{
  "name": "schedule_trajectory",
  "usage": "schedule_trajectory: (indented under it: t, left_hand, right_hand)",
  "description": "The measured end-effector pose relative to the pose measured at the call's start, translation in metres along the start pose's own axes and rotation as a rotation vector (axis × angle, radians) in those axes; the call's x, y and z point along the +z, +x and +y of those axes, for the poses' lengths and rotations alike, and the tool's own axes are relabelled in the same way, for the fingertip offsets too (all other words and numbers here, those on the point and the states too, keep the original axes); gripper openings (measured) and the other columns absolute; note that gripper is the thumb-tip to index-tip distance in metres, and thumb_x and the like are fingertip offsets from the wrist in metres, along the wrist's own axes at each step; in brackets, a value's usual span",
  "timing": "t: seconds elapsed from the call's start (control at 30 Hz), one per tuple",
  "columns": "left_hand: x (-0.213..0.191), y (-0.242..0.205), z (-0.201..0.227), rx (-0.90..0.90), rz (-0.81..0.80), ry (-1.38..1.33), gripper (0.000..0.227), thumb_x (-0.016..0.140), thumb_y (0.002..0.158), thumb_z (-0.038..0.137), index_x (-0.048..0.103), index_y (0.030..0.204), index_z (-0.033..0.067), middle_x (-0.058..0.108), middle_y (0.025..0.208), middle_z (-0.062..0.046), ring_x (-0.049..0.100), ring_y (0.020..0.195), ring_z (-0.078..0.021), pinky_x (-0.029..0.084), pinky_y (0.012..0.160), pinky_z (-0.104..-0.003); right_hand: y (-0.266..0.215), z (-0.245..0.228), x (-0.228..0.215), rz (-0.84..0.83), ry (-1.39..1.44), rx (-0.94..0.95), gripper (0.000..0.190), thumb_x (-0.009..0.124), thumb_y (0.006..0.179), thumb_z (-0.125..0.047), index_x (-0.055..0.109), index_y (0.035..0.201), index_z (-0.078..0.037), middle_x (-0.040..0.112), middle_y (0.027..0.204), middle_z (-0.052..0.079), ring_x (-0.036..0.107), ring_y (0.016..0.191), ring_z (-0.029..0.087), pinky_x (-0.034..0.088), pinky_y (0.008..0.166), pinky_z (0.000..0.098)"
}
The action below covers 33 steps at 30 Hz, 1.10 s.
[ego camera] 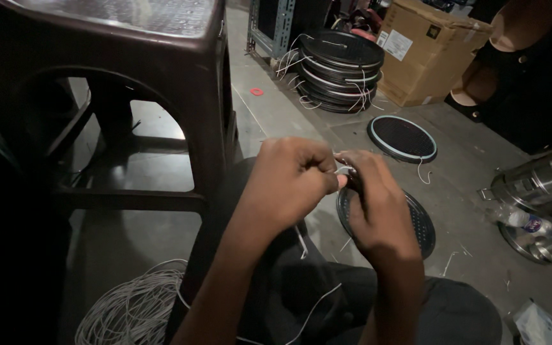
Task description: The person sits on the floor and assembles a circular light fixture by threading white wires through a perforated black tray. They use pliers to cut and secure the wires, repeatedly inserting and adjusting them through the holes in the tray.
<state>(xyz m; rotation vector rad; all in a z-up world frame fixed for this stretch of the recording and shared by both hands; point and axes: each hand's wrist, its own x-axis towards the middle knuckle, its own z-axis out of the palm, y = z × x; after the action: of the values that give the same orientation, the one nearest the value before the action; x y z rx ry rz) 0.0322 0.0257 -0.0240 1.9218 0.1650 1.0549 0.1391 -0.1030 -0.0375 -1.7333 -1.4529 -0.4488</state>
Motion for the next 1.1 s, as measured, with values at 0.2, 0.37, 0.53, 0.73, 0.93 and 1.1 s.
schedule_trajectory:
  t: [0.2,0.37,0.53,0.73,0.93,1.1]
  left_hand:
    - [0.006,0.001,0.001,-0.053,0.039,0.013,0.016,0.072,0.068,0.007,0.059,0.064,-0.0025,0.055,0.052,-0.010,0.055,0.049,-0.0124,0.044,0.049,-0.031]
    - [0.011,0.002,-0.002,-0.033,0.072,0.004,0.016,0.071,0.068,0.007,0.059,0.065,-0.0032,0.056,0.054,-0.012,0.055,0.049,-0.0136,0.046,0.050,-0.032]
    - [0.014,0.001,-0.006,0.029,0.096,-0.007,0.012,0.069,0.069,0.008,0.062,0.068,-0.0023,0.058,0.057,-0.012,0.059,0.051,-0.0145,0.047,0.051,-0.032]
    - [0.014,0.000,-0.010,0.147,0.106,-0.034,0.012,0.068,0.071,0.009,0.062,0.073,-0.0014,0.059,0.060,-0.012,0.061,0.053,-0.0144,0.048,0.053,-0.032]
    - [0.015,0.001,-0.012,0.057,0.085,-0.012,0.012,0.067,0.070,0.008,0.060,0.069,-0.0023,0.057,0.055,-0.012,0.057,0.050,-0.0143,0.046,0.051,-0.032]
    - [0.013,0.003,-0.011,0.044,0.058,0.025,0.012,0.066,0.072,0.009,0.061,0.070,-0.0015,0.057,0.055,-0.012,0.057,0.050,-0.0130,0.046,0.051,-0.031]
  right_hand:
    - [0.001,-0.001,0.000,-0.028,-0.027,-0.011,0.047,0.055,0.083,0.005,0.055,0.130,-0.002,0.059,0.129,0.021,0.063,0.115,0.042,0.050,0.094,0.0435]
    - [-0.002,-0.001,0.001,-0.060,-0.057,0.083,0.039,0.059,0.085,0.001,0.057,0.124,-0.004,0.061,0.122,0.019,0.063,0.107,0.043,0.050,0.085,0.0459]
    - [-0.003,0.002,0.002,-0.042,-0.117,0.105,0.029,0.065,0.085,-0.007,0.060,0.114,-0.003,0.062,0.104,0.020,0.062,0.092,0.045,0.049,0.073,0.0482]
    - [-0.004,0.006,0.000,-0.030,-0.020,0.082,0.023,0.063,0.089,-0.011,0.061,0.109,-0.001,0.063,0.097,0.021,0.061,0.090,0.045,0.050,0.073,0.0445]
    - [-0.007,0.009,0.003,-0.015,-0.061,0.096,0.025,0.064,0.088,-0.012,0.065,0.112,-0.005,0.067,0.098,0.021,0.063,0.091,0.045,0.051,0.073,0.0445]
    - [-0.004,0.011,0.006,-0.007,-0.019,0.085,0.028,0.064,0.087,-0.011,0.065,0.114,-0.004,0.066,0.094,0.020,0.065,0.083,0.041,0.051,0.071,0.0428]
